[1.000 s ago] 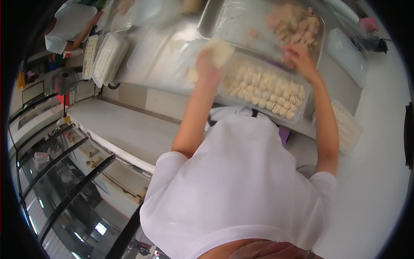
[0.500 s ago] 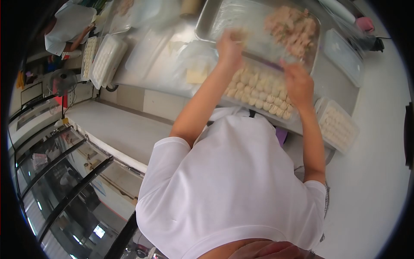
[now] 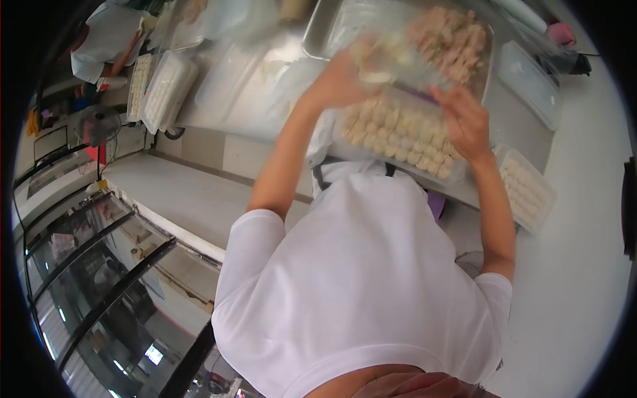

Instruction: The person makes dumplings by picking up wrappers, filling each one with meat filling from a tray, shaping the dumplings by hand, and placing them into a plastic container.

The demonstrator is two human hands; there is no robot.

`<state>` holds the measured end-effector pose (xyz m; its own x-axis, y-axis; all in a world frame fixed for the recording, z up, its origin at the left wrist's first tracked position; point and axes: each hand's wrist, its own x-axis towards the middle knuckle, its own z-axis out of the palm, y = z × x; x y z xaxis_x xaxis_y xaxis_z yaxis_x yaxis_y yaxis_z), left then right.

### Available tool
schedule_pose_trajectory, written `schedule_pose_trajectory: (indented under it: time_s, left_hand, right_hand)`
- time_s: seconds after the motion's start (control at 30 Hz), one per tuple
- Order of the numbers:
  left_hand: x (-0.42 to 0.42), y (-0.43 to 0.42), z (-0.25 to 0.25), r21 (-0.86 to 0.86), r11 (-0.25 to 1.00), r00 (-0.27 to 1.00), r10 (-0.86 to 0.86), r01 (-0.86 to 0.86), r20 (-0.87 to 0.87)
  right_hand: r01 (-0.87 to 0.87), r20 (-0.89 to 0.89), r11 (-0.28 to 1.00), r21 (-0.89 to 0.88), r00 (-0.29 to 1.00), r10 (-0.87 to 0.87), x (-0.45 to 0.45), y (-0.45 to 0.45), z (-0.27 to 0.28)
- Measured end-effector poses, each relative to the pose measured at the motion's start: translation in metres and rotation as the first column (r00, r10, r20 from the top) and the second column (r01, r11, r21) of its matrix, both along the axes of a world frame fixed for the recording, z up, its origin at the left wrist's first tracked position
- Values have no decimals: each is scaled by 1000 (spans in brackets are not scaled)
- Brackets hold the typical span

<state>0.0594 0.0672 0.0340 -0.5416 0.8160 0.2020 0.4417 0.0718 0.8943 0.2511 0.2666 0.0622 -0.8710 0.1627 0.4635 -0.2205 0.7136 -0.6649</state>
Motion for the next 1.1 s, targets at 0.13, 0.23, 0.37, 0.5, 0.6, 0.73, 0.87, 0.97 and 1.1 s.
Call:
schedule_pose_trajectory:
  time_s: [0.13,0.23,0.37,0.5,0.6,0.73,0.87,0.97,1.1]
  left_hand:
    - [-4,6,17,16,998,998,-64,64,-13]
    - [-6,11,16,-4,1000,978,-17,16,-207]
    - [4,20,12,-158,987,905,-35,-36,-425]
    - [2,20,-14,-141,985,843,9,-100,-538]
    - [6,21,-13,-47,998,989,-42,49,141]
    - [17,34,-11,329,895,304,-237,-301,923]
    - [25,44,31,391,770,76,-412,-504,908]
    - [2,43,-14,607,717,229,-563,-343,794]
    - [19,58,-37,261,895,493,-54,-363,868]
  right_hand:
    - [-17,64,992,123,998,9,1,-4,4]
    - [22,75,963,270,996,-43,1,4,9]
    - [54,111,862,504,986,-127,6,8,40]
    - [31,252,879,475,953,-169,18,32,83]
    - [120,245,921,370,944,-222,29,52,92]
    - [228,217,962,148,942,-256,38,62,76]
    - [313,291,949,38,905,-310,53,58,46]
    - [378,268,916,-132,904,-334,72,49,14]
    - [483,289,854,-194,860,-421,98,42,-1]
